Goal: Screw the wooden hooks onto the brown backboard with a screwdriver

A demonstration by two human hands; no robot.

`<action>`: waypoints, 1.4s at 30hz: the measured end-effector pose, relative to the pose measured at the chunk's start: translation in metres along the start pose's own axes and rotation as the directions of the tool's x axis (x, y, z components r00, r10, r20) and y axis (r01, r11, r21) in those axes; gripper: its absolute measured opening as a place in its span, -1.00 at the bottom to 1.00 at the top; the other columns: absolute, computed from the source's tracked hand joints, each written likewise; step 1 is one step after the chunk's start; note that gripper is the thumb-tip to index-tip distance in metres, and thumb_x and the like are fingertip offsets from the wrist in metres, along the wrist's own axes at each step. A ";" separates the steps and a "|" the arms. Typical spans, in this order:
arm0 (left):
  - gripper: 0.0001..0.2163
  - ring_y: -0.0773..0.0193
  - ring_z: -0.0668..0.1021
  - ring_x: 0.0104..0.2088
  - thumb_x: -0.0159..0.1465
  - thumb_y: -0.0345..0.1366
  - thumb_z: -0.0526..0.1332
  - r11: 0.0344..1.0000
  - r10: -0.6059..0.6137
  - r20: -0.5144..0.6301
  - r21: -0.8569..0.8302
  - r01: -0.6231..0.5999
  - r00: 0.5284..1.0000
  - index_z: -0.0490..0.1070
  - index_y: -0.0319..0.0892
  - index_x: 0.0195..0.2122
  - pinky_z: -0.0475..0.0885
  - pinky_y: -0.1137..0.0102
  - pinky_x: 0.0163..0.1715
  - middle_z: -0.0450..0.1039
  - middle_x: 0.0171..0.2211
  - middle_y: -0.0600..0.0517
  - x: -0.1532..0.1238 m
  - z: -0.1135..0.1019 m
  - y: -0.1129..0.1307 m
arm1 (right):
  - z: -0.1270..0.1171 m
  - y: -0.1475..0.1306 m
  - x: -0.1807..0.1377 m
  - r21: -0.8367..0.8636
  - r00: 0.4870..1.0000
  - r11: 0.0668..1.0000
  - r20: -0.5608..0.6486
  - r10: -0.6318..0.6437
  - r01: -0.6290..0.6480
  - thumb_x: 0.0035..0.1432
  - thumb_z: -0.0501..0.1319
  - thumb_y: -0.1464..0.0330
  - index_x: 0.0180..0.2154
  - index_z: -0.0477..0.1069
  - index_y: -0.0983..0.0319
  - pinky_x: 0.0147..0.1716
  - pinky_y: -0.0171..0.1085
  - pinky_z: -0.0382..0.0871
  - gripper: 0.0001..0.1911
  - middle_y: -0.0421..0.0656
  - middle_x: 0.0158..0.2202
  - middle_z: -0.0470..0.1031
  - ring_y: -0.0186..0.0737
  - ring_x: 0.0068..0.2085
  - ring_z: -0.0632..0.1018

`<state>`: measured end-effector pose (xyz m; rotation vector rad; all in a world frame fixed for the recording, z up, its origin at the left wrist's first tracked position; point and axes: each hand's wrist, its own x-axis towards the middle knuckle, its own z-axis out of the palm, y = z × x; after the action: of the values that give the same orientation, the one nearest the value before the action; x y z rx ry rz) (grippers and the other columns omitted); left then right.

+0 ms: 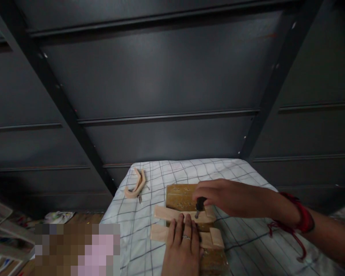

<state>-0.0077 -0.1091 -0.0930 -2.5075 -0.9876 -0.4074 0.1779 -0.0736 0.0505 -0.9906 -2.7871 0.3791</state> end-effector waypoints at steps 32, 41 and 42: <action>-0.69 0.13 0.43 -0.08 0.19 -0.32 -0.01 0.995 -0.006 -0.149 0.099 0.021 0.989 0.34 -0.27 -0.08 0.33 0.25 -0.16 0.39 -0.06 -0.07 -0.002 0.007 0.004 | 0.004 -0.004 0.021 -0.074 0.984 0.983 -0.068 0.164 -0.169 0.03 0.09 0.45 -0.45 0.31 0.26 -0.54 -0.39 0.15 -0.94 -0.21 -0.55 0.43 -0.36 -0.53 0.40; -0.69 0.10 0.43 -0.07 0.20 -0.32 -0.03 0.996 -0.028 -0.122 0.077 0.037 0.992 0.33 -0.29 -0.08 0.35 0.23 -0.16 0.38 -0.05 -0.10 0.000 0.001 0.007 | 0.031 -0.011 0.026 -0.419 0.892 0.798 -0.322 0.316 -0.434 0.10 0.03 0.36 -0.52 0.37 0.28 -0.62 -0.29 0.01 -0.76 -0.12 -0.62 0.45 -0.22 -0.58 0.43; -0.69 0.11 0.43 -0.08 0.20 -0.32 -0.03 0.996 -0.028 -0.127 0.075 0.038 0.992 0.33 -0.29 -0.08 0.35 0.24 -0.16 0.38 -0.06 -0.10 0.000 0.001 0.007 | 0.030 -0.010 0.027 -0.387 0.896 0.818 -0.308 0.320 -0.425 0.10 0.04 0.37 -0.48 0.37 0.28 -0.60 -0.29 0.06 -0.79 -0.12 -0.57 0.46 -0.22 -0.54 0.45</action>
<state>-0.0029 -0.1134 -0.0959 -2.3682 -0.9781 -0.5209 0.1445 -0.0696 0.0265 -1.5824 -2.4986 -0.3434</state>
